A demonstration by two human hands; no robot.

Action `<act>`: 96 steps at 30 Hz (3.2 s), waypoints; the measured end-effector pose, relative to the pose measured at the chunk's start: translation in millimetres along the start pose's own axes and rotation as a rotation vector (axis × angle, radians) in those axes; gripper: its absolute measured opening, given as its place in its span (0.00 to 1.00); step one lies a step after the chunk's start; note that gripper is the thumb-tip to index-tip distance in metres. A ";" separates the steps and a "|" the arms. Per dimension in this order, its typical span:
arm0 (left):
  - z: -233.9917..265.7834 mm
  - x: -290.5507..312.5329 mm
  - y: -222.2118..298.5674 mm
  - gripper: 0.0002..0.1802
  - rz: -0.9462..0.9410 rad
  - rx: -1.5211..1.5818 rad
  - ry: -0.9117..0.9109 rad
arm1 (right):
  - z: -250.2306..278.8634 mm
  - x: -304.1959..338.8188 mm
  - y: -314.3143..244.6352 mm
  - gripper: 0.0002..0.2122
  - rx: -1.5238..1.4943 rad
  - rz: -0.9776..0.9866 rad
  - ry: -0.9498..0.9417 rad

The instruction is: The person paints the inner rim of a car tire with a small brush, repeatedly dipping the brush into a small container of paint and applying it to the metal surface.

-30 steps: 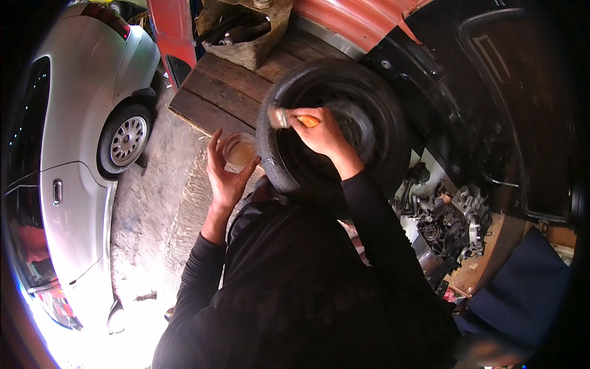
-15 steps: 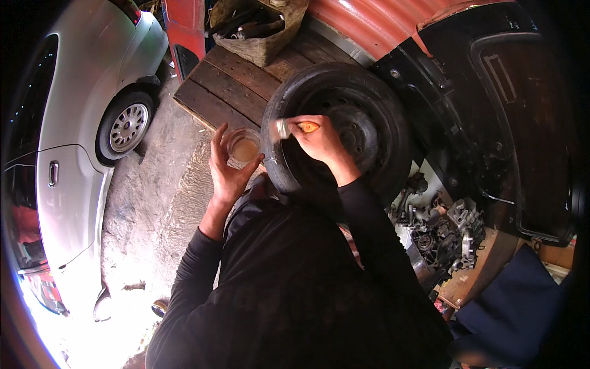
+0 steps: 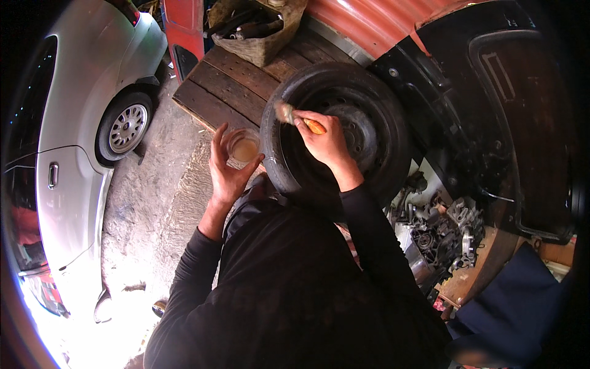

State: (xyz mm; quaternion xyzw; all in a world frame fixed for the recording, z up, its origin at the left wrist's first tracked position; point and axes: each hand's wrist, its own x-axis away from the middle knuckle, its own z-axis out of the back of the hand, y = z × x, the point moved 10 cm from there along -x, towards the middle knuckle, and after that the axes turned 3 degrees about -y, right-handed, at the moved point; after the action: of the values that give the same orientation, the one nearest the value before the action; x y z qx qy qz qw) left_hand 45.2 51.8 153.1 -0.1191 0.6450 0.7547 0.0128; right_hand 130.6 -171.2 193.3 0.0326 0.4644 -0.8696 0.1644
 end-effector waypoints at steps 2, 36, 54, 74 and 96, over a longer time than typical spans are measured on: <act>0.8 -0.6 1.4 0.55 -0.002 -0.013 0.000 | -13.1 5.5 3.9 0.09 -0.013 -0.071 -0.189; 8.5 -1.2 2.5 0.55 -0.020 0.008 0.014 | 27.3 -74.1 48.3 0.08 0.169 -0.069 0.169; 1.0 -3.6 0.0 0.56 -0.024 0.047 0.009 | 18.4 -29.4 89.9 0.09 -0.280 -0.298 -0.127; -11.2 0.0 0.7 0.55 -0.030 0.044 -0.016 | 10.6 11.2 89.4 0.07 0.290 -0.019 0.176; -1.5 -3.4 -1.1 0.56 -0.019 -0.023 -0.010 | 29.7 38.7 62.3 0.06 0.141 -0.155 -0.005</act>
State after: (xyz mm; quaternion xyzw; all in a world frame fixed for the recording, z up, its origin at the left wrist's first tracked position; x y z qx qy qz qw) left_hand 49.0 50.9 152.5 -0.1217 0.6350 0.7626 0.0217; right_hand 116.6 -237.5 152.4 0.0060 0.4030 -0.9103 0.0949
